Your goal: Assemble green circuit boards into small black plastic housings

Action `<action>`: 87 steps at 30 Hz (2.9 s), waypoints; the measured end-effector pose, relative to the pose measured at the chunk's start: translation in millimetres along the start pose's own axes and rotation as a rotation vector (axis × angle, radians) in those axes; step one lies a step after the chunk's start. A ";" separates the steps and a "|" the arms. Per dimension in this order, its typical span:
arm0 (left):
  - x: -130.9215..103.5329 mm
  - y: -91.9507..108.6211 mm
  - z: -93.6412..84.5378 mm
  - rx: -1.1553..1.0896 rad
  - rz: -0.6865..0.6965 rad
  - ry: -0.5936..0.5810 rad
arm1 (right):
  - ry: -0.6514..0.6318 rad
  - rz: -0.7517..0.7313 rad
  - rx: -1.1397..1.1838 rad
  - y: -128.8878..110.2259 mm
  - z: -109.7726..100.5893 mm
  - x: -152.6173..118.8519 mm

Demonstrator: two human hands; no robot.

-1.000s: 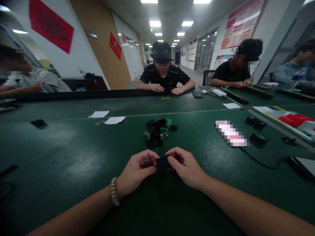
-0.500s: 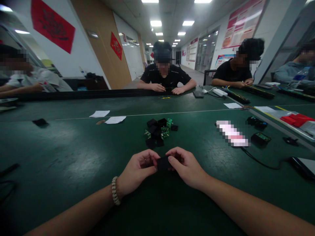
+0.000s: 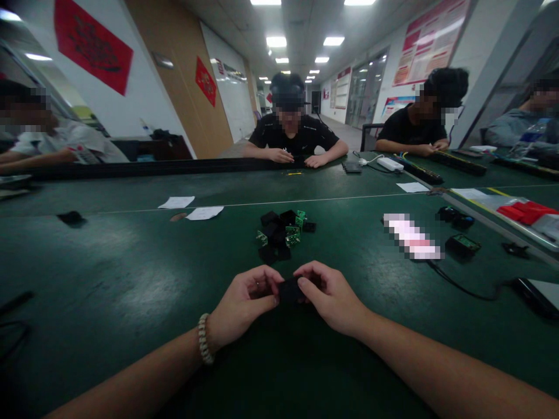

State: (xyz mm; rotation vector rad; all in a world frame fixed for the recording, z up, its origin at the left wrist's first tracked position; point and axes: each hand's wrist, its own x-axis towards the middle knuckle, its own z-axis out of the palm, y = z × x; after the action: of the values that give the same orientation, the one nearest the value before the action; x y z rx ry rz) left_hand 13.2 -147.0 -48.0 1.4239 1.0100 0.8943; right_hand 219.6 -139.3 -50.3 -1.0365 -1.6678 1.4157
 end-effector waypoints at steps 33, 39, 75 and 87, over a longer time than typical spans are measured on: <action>1.9 -6.5 -1.7 0.036 0.026 0.032 | 0.004 0.006 0.014 -1.9 -0.5 -0.3; 1.1 -4.1 -0.4 0.032 0.034 0.030 | 0.015 0.001 0.027 -0.4 0.0 0.3; 0.3 -2.6 -0.3 0.015 -0.010 -0.020 | 0.040 -0.034 0.004 1.4 -1.5 0.7; 0.8 -3.7 0.9 0.025 -0.018 -0.011 | 0.075 -0.024 -0.014 5.1 0.4 1.2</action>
State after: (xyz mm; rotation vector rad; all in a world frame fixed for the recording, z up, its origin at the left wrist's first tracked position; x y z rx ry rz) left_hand 14.0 -146.5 -51.7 1.4369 1.0269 0.8624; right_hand 219.3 -137.9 -55.3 -1.0615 -1.6332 1.3354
